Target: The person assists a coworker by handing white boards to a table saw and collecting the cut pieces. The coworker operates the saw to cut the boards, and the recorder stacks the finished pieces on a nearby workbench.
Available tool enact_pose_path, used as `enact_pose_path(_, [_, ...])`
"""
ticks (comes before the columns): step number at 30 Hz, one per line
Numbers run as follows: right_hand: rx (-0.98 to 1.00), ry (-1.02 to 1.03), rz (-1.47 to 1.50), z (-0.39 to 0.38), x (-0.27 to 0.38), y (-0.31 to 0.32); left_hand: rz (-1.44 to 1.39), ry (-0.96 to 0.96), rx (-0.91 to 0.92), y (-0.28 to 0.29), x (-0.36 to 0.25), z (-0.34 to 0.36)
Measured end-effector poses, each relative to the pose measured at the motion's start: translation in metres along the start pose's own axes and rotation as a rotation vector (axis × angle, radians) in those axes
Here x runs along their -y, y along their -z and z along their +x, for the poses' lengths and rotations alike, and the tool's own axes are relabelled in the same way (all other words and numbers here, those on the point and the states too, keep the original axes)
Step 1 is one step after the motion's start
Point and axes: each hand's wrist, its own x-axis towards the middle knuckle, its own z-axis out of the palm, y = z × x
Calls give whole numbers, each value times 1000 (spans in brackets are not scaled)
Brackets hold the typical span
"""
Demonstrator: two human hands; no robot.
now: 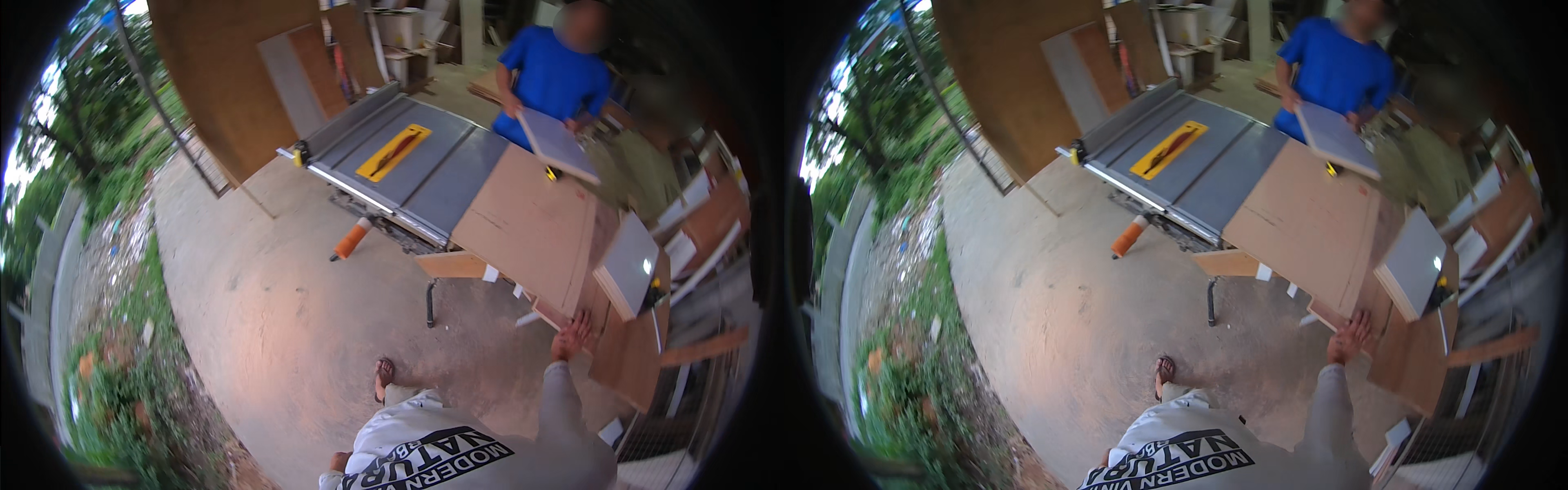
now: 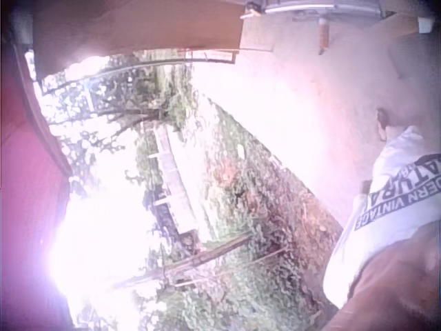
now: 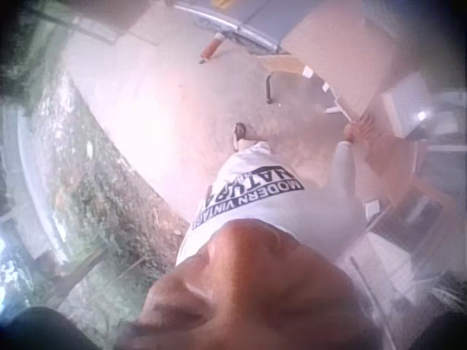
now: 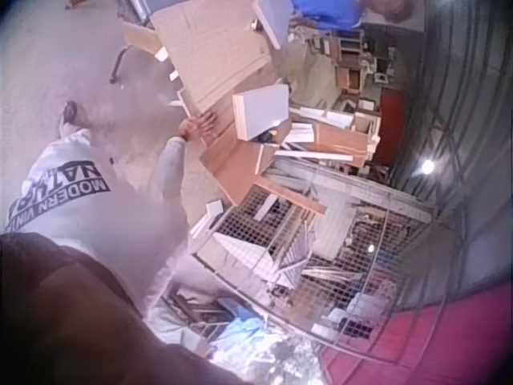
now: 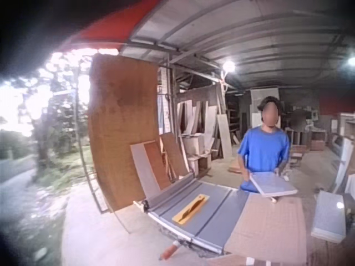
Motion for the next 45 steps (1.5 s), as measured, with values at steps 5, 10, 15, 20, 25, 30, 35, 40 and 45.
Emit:
enact_pose_path(5, [-32, -80, -10, -9, -16, -20, -13, -192, -65, 83, -111, 56])
enact_pose_path(10, [-86, -233, 48, -4, 9, -20, -319, -121, -137, 116, -241, 66])
enact_pose_path(15, [-98, -286, 39, -6, 19, -16, -229, -262, -99, 125, -267, 88])
enact_pose_path(20, [-66, -108, 276, 18, -7, 6, 9, -172, 59, 109, -231, 120])
enact_pose_path(25, [-115, -262, 327, 62, -88, 25, 809, -926, -17, 80, -270, 136])
enact_pose_path(30, [-120, -599, 408, 118, -154, 41, 353, -1071, 62, -4, -458, 36])
enact_pose_path(35, [121, -547, 198, 165, -198, 4, 246, -1318, 214, -136, -641, -39])
enact_pose_path(40, [115, -558, 469, 179, -238, -45, 442, -1113, 529, -326, -768, -50])
enact_pose_path(45, [195, -670, 947, 189, -241, -26, 477, -991, 775, -450, -835, -39])
